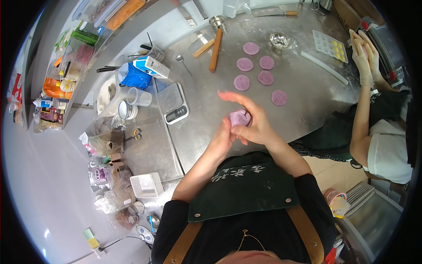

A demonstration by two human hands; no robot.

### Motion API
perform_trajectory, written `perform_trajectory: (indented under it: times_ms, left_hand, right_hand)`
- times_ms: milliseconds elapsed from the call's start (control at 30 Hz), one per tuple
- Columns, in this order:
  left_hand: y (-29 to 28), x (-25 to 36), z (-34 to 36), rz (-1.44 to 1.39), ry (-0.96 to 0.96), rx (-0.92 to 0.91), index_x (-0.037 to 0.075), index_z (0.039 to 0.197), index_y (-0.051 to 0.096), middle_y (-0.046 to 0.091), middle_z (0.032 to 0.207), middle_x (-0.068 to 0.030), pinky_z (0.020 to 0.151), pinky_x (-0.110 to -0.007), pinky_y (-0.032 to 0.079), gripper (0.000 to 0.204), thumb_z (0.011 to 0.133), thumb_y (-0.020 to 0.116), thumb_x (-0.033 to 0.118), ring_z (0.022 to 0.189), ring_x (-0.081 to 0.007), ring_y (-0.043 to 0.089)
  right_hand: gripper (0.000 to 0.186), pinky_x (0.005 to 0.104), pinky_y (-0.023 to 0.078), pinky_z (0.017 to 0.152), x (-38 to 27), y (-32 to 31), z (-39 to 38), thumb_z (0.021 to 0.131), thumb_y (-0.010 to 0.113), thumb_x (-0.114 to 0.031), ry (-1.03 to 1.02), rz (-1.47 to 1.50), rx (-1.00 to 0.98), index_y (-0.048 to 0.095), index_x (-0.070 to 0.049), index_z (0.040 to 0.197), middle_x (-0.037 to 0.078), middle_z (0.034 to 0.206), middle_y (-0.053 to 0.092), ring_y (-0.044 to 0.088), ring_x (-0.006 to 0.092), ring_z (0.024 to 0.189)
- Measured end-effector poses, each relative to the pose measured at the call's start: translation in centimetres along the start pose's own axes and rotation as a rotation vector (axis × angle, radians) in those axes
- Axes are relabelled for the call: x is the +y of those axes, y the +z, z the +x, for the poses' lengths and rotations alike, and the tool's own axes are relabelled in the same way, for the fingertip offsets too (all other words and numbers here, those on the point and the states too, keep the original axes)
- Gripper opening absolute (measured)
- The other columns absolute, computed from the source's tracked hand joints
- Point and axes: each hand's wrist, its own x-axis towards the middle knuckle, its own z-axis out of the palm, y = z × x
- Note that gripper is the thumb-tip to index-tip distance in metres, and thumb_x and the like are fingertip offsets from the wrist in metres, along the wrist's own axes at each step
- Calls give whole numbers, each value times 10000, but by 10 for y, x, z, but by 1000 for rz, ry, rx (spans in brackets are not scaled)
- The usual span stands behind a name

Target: Flatten and shape purple dough and fill it with yellow stuffing to make pastries.

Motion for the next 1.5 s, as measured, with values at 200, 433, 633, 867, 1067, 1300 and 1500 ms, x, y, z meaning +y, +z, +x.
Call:
perform_trajectory:
  times_ms: [200, 433, 633, 867, 1067, 1300, 1500]
  left_hand:
    - [-17, -10, 5, -30, -20, -155, -8, 1243, 456, 590, 1041, -120, 716, -331, 520, 784, 941, 244, 684, 864, -202, 614]
    - [-3, -10, 1, 174, 104, 55, -11, 1257, 445, 589, 1040, -128, 717, -333, 516, 792, 938, 249, 687, 859, -209, 615]
    - [-11, 0, 0, 12, -32, -85, -14, 1273, 425, 588, 1028, -125, 721, -336, 505, 809, 927, 256, 697, 838, -218, 607]
    - [-1, -13, 2, 52, 82, -23, -12, 1273, 428, 571, 1061, -118, 707, -346, 510, 786, 935, 273, 680, 815, -213, 605]
    - [-11, -2, 1, 7, 24, -50, -6, 1275, 434, 570, 1078, -121, 716, -347, 517, 759, 948, 269, 658, 826, -214, 612]
    - [-5, -5, 4, 45, 58, -51, 3, 1262, 450, 581, 1035, -121, 722, -348, 511, 755, 946, 262, 663, 854, -215, 610]
    - [-11, -12, 2, 31, 89, -12, 6, 1217, 473, 588, 1000, -112, 715, -351, 510, 750, 945, 244, 667, 826, -215, 608]
  right_hand:
    - [194, 472, 383, 1062, 14, -22, -3, 901, 609, -82, 24, -97, -208, 669, 5, 1064, 136, 1084, 699, 646, 268, 1071]
    - [214, 469, 377, 1071, 12, -14, -2, 896, 594, -67, -27, -131, -168, 674, 6, 1081, 133, 1080, 702, 653, 254, 1052]
    - [191, 461, 371, 1074, -1, -11, -2, 909, 571, -78, 33, -124, -160, 673, 10, 1045, 135, 1059, 703, 651, 257, 1052]
    - [162, 444, 383, 1065, 25, -18, -6, 926, 547, -92, 39, 54, -146, 662, 13, 970, 158, 1044, 701, 646, 251, 1054]
    - [181, 430, 399, 1054, -11, 2, 0, 928, 548, -101, 129, 72, 95, 666, 18, 996, 154, 1056, 700, 645, 229, 1050]
    - [208, 323, 427, 757, 22, -12, -6, 967, 518, -114, 197, 59, -100, 685, 7, 992, 89, 959, 710, 625, 148, 790]
    - [217, 225, 489, 549, 7, -14, 0, 975, 499, -102, 35, 13, -163, 684, -2, 1028, 58, 910, 712, 572, 69, 536]
